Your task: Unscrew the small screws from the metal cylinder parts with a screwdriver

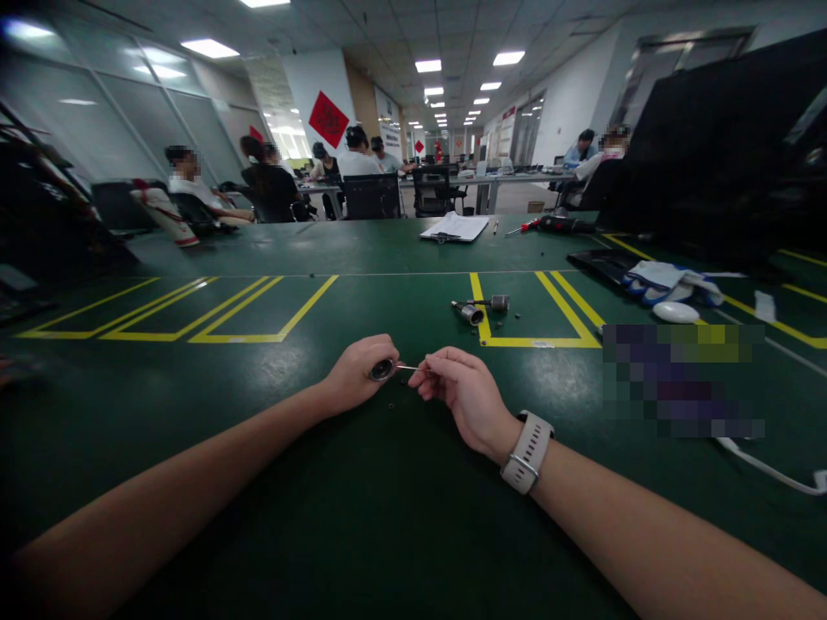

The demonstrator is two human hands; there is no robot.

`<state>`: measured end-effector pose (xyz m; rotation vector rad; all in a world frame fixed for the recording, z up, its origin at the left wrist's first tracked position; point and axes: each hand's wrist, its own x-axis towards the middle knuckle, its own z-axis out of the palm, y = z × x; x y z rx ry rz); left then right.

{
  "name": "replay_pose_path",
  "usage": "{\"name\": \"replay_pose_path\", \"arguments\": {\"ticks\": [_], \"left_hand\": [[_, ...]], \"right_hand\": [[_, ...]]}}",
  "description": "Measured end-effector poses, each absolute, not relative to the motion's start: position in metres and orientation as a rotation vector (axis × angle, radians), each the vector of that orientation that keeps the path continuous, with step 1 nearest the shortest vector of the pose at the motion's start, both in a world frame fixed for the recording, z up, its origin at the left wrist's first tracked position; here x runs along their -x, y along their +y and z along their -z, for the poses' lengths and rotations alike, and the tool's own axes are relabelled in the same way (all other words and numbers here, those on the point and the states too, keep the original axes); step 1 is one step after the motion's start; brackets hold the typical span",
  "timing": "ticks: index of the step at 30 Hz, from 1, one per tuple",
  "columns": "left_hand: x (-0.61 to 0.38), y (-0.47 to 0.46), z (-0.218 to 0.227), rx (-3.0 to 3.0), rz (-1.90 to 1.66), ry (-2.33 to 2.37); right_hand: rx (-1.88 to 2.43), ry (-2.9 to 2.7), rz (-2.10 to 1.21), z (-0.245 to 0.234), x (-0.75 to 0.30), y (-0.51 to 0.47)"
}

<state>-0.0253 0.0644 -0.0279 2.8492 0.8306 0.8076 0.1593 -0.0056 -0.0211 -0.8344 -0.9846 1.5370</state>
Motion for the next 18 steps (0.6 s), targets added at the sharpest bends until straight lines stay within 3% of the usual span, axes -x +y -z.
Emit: {"name": "replay_pose_path", "arguments": {"ticks": [3, 11, 18], "left_hand": [[0.025, 0.065, 0.028, -2.841, -0.813, 0.87], [0.023, 0.063, 0.028, -2.994, -0.663, 0.991], [0.025, 0.062, 0.027, -2.982, -0.655, 0.92]], "right_hand": [[0.852, -1.062, -1.439, 0.02, -0.16, -0.008], [1.085, -1.786, -0.718, 0.011, -0.152, -0.03], [0.969, -1.376, -1.237, 0.012, -0.161, -0.014]]}}
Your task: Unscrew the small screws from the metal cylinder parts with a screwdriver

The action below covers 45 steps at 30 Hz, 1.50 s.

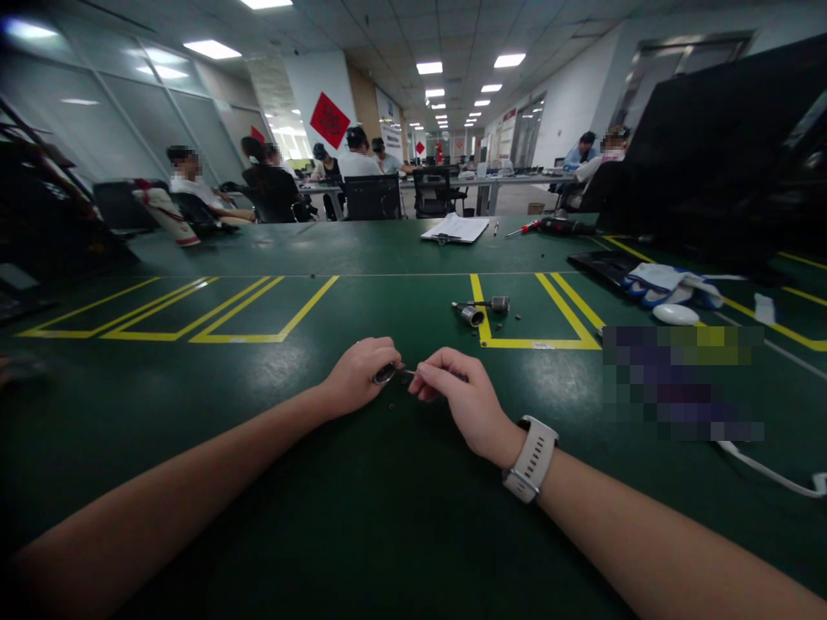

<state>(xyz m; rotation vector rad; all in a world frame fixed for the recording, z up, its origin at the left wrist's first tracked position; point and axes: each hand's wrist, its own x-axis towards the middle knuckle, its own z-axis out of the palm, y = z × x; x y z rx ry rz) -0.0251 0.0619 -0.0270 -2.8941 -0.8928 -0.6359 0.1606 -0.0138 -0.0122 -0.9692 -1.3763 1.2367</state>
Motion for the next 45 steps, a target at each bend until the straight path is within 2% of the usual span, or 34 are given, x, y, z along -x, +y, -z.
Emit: {"name": "replay_pose_path", "arguments": {"ticks": [5, 8, 11, 17, 20, 22, 29, 37, 40, 45], "left_hand": [[0.026, 0.065, 0.029, 2.947, 0.687, -0.843], [0.025, 0.066, 0.028, 2.96, 0.707, -0.852], [0.025, 0.065, 0.027, 2.949, 0.7, -0.904], [0.024, 0.064, 0.029, 2.869, 0.669, -0.92], [0.024, 0.064, 0.029, 2.843, 0.665, -0.882], [0.024, 0.064, 0.029, 2.843, 0.672, -0.865], [0.026, 0.065, 0.029, 2.937, 0.755, -0.859], [0.024, 0.067, 0.029, 3.008, 0.937, -0.813], [0.024, 0.067, 0.029, 2.989, 0.944, -0.864], [0.024, 0.066, 0.03, 2.928, 0.835, -0.869]], "right_hand": [[0.837, -1.045, -1.525, 0.02, -0.16, -0.006], [0.832, -1.026, -1.522, 0.022, -0.16, -0.006], [0.873, -1.184, -1.321, 0.019, -0.16, -0.011], [1.085, -1.823, -0.694, 0.012, -0.153, -0.03], [1.087, -1.957, -0.58, 0.009, -0.15, -0.033], [1.088, -1.907, -0.678, 0.008, -0.153, -0.029], [0.888, -1.263, -1.363, 0.014, -0.164, -0.009], [0.791, -0.975, -1.607, 0.023, -0.16, -0.005], [0.82, -1.1, -1.444, 0.022, -0.16, -0.009], [1.044, -1.692, -0.876, 0.01, -0.155, -0.024]]}}
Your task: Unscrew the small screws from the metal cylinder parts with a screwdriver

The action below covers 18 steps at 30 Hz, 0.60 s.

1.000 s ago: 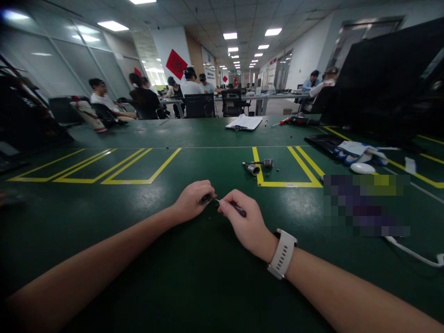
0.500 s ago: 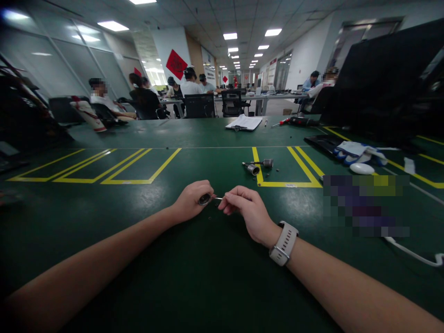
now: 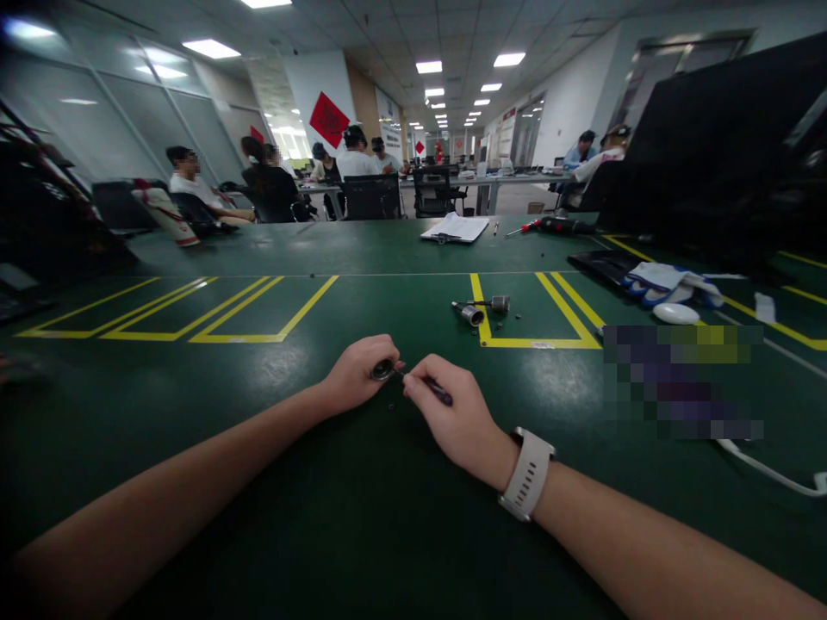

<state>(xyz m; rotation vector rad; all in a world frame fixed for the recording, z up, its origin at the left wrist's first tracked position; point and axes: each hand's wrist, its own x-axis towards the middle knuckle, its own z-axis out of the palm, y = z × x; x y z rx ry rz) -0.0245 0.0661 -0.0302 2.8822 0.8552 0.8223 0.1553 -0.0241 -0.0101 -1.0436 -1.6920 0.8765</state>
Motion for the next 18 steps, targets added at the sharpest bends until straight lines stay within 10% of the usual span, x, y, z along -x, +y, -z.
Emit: {"name": "replay_pose_path", "arguments": {"ticks": [18], "left_hand": [[0.025, 0.066, 0.029, -2.817, -0.867, 0.838]], "right_hand": [[0.79, -0.925, -1.645, 0.022, -0.162, -0.002]]}}
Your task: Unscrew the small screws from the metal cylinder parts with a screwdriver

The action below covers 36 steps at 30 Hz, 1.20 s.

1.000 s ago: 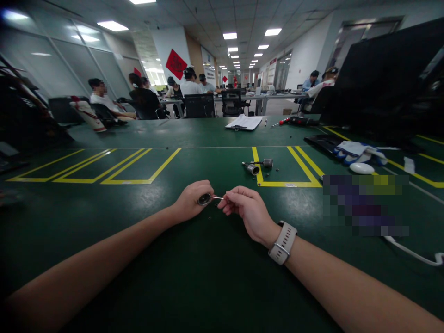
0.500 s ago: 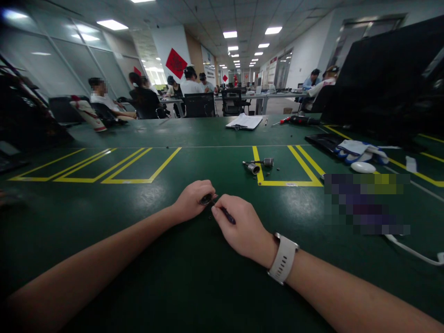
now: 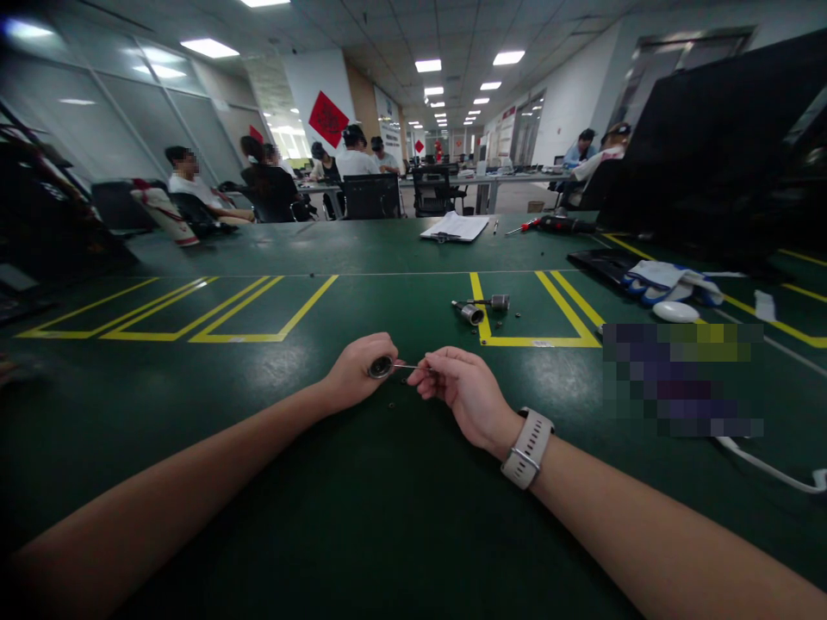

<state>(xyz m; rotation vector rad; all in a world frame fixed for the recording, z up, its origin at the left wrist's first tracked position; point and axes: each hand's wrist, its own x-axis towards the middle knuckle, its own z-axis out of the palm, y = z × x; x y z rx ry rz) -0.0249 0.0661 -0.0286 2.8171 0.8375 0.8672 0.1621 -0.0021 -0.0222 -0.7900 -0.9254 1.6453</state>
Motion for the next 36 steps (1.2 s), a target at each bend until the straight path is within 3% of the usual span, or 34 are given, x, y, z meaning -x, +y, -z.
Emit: {"name": "replay_pose_path", "arguments": {"ticks": [3, 11, 20, 36], "left_hand": [[0.025, 0.066, 0.029, -2.82, -0.862, 0.856], [0.025, 0.065, 0.029, -2.943, -0.752, 0.927], [0.026, 0.066, 0.03, -2.908, -0.791, 0.92], [0.025, 0.066, 0.029, -2.843, -0.802, 0.926]], "right_hand": [[0.804, -0.905, -1.637, 0.023, -0.162, -0.002], [0.943, -1.318, -1.239, 0.018, -0.156, -0.014], [0.811, -0.986, -1.59, 0.022, -0.162, -0.004], [0.896, -0.899, -1.462, 0.021, -0.161, -0.004]]}}
